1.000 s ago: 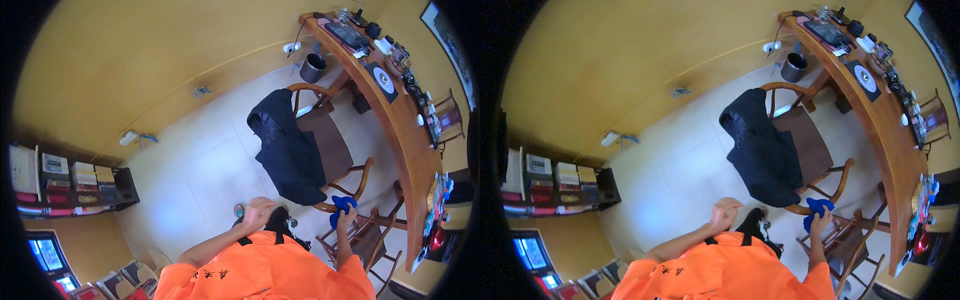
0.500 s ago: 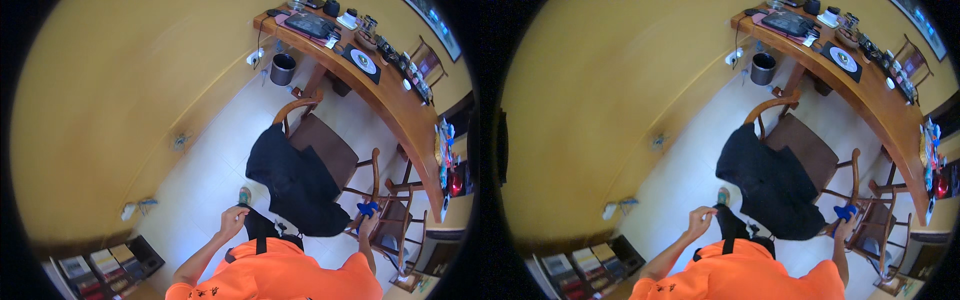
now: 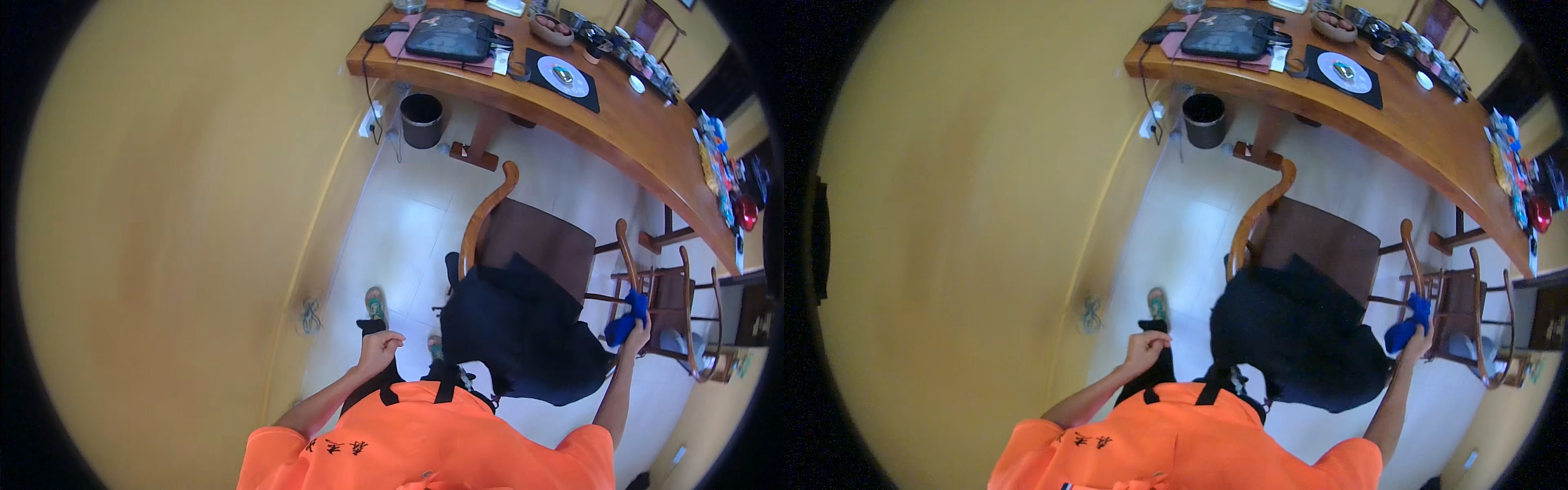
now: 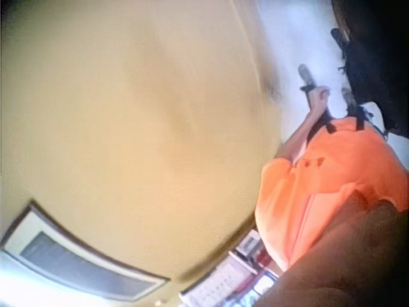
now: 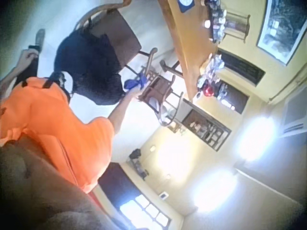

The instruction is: The person wipes a wooden dining table and several chairs using a blue cloth. They move items like a snack container, helmet, and bowl aside to clean the table surface, then wipe the chairs' seats, backs, and armrests.

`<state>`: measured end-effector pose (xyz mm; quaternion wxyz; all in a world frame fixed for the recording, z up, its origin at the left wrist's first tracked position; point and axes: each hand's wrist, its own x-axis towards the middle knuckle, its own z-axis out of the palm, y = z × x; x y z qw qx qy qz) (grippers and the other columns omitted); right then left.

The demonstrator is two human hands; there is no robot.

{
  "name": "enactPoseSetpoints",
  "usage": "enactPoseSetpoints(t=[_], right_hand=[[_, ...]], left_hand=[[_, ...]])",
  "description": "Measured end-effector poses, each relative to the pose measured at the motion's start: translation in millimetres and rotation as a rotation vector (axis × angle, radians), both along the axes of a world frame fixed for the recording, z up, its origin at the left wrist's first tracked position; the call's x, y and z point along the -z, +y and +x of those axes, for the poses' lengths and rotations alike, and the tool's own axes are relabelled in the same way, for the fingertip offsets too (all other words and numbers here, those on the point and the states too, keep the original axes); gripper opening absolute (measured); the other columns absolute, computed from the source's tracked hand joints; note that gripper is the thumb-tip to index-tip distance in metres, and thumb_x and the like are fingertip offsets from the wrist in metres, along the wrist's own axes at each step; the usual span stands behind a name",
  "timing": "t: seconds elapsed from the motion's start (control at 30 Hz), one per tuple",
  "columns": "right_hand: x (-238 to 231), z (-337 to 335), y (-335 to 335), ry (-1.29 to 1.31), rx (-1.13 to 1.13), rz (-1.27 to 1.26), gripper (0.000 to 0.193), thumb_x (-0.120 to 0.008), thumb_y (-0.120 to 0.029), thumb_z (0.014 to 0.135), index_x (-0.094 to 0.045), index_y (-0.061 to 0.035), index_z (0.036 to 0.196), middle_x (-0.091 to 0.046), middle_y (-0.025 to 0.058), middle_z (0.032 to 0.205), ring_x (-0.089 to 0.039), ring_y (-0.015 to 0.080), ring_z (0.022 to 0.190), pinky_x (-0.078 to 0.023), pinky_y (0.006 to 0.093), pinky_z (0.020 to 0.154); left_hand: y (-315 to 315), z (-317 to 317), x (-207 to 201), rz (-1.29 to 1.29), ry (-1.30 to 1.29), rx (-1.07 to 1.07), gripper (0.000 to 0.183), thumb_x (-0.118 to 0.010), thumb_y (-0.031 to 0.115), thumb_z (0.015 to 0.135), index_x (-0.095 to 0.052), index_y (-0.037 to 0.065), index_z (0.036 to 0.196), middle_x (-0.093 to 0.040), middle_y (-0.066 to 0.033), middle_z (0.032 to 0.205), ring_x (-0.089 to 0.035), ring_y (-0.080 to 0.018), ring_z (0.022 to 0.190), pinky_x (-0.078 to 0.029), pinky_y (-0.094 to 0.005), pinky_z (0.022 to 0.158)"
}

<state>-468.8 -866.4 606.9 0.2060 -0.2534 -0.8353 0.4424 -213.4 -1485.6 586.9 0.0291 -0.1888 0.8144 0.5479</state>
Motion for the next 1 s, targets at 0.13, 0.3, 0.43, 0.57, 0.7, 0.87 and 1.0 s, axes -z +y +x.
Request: enactPoseSetpoints(t=[0.13,0.3,0.43,0.57,0.7,0.87,1.0], right_hand=[[-1,-31,-82,0.092,0.220,-1.035,0.046,-0.054,-0.023,0.091,-0.051,-0.0075,0.135,-0.060,0.0160,0.127,-0.057,0.0339,0.115,-0.044,0.0531,0.102],[-54,-75,-237,0.055,0.280,-1.357,0.049,-0.045,-0.030,0.095,-0.046,-0.0069,0.139,-0.054,0.0175,0.136,-0.050,0.0370,0.126,-0.036,0.0565,0.109],[-59,-141,-311,0.113,0.250,-1.346,0.045,-0.044,-0.031,0.096,-0.049,-0.0096,0.136,-0.055,0.0149,0.136,-0.050,0.0370,0.125,-0.034,0.0574,0.110],[-32,-234,-354,0.126,0.243,-1.436,0.044,-0.046,-0.033,0.096,-0.051,-0.0107,0.134,-0.055,0.0136,0.135,-0.051,0.0348,0.124,-0.034,0.0570,0.109],[4,-346,-392,0.094,0.344,-1.451,0.044,-0.037,-0.033,0.100,-0.047,-0.0133,0.137,-0.055,0.0135,0.132,-0.052,0.0331,0.121,-0.040,0.0571,0.102],[65,-467,-429,0.131,0.411,-1.595,0.051,-0.028,-0.042,0.103,-0.036,-0.0157,0.147,-0.043,0.0148,0.145,-0.042,0.0338,0.133,-0.033,0.0594,0.109],[104,-532,-474,0.103,0.528,-1.547,0.050,-0.037,-0.038,0.100,-0.042,-0.0140,0.144,-0.047,0.0122,0.143,-0.047,0.0337,0.128,-0.036,0.0595,0.106]], left_hand=[[-71,-52,11,0.024,0.052,0.095,0.022,-0.054,0.001,0.084,-0.073,0.001,0.094,-0.073,-0.0108,0.081,-0.070,-0.0183,0.070,-0.054,-0.0302,0.063],[-150,-108,5,-0.010,0.030,0.188,0.024,-0.053,0.000,0.084,-0.074,0.003,0.094,-0.072,-0.0074,0.077,-0.068,-0.0152,0.066,-0.053,-0.0290,0.061],[-192,-156,14,0.049,0.033,0.229,0.023,-0.054,0.002,0.085,-0.075,0.003,0.095,-0.073,-0.0082,0.077,-0.068,-0.0125,0.068,-0.052,-0.0275,0.061],[-217,-221,2,0.027,-0.023,0.291,0.020,-0.056,0.005,0.088,-0.074,0.001,0.098,-0.073,-0.0089,0.080,-0.068,-0.0115,0.071,-0.053,-0.0259,0.064],[-248,-291,15,0.068,-0.053,0.226,0.020,-0.058,0.005,0.089,-0.072,0.001,0.102,-0.073,-0.0085,0.081,-0.067,-0.0108,0.072,-0.052,-0.0254,0.065],[-293,-391,12,0.068,-0.178,0.121,0.021,-0.057,0.005,0.090,-0.069,0.001,0.107,-0.071,-0.0070,0.083,-0.066,-0.0107,0.078,-0.052,-0.0249,0.072],[-300,-446,16,0.186,-0.236,0.061,0.022,-0.053,0.001,0.092,-0.067,-0.001,0.109,-0.070,-0.0070,0.086,-0.065,-0.0116,0.081,-0.052,-0.0249,0.078]])
